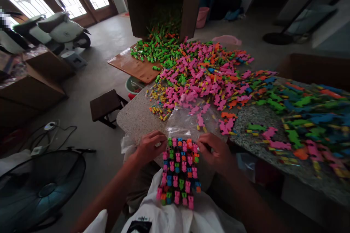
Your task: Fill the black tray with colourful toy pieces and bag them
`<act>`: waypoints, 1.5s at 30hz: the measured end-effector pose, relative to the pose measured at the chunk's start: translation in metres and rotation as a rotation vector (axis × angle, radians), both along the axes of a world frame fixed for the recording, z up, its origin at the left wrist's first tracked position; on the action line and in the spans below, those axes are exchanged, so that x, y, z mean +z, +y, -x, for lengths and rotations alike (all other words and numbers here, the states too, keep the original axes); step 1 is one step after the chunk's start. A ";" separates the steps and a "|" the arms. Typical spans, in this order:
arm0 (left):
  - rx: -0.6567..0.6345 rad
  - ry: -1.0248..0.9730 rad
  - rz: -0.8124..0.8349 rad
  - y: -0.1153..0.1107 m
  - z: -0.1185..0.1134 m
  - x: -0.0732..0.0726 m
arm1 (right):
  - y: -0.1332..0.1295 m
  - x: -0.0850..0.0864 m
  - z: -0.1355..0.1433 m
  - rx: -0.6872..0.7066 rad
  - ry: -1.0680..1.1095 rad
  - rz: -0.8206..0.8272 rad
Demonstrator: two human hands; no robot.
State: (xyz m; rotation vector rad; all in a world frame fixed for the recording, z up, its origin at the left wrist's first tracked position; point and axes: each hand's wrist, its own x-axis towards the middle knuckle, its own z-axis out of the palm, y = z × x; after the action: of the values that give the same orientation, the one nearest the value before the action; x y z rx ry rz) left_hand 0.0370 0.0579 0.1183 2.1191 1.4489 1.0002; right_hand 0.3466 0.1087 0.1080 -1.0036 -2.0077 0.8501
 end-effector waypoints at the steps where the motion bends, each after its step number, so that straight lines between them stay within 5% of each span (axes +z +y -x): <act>1: -0.023 0.010 -0.013 -0.001 0.001 0.002 | -0.003 -0.002 -0.003 0.003 -0.034 -0.034; 12: -0.162 0.050 -0.012 -0.025 0.020 0.013 | -0.043 -0.015 -0.012 0.026 -0.160 -0.244; 19: 0.091 0.077 -0.317 -0.066 -0.005 0.003 | -0.053 -0.012 -0.007 0.019 -0.181 -0.312; 24: 0.148 0.072 -0.360 -0.082 -0.016 -0.007 | -0.053 -0.013 -0.005 0.021 -0.146 -0.451; 36: -0.011 0.062 -0.339 -0.089 -0.013 -0.012 | -0.061 -0.016 -0.015 0.070 -0.088 -0.539; 45: -0.117 0.053 -0.256 -0.096 -0.001 -0.017 | -0.069 -0.016 -0.019 0.177 -0.083 -0.400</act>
State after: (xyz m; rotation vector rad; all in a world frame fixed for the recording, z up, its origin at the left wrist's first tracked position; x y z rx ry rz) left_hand 0.0382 -0.0383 0.1011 2.3963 1.2607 1.1442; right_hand 0.3660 0.0394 0.0918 -0.6499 -2.2457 0.4701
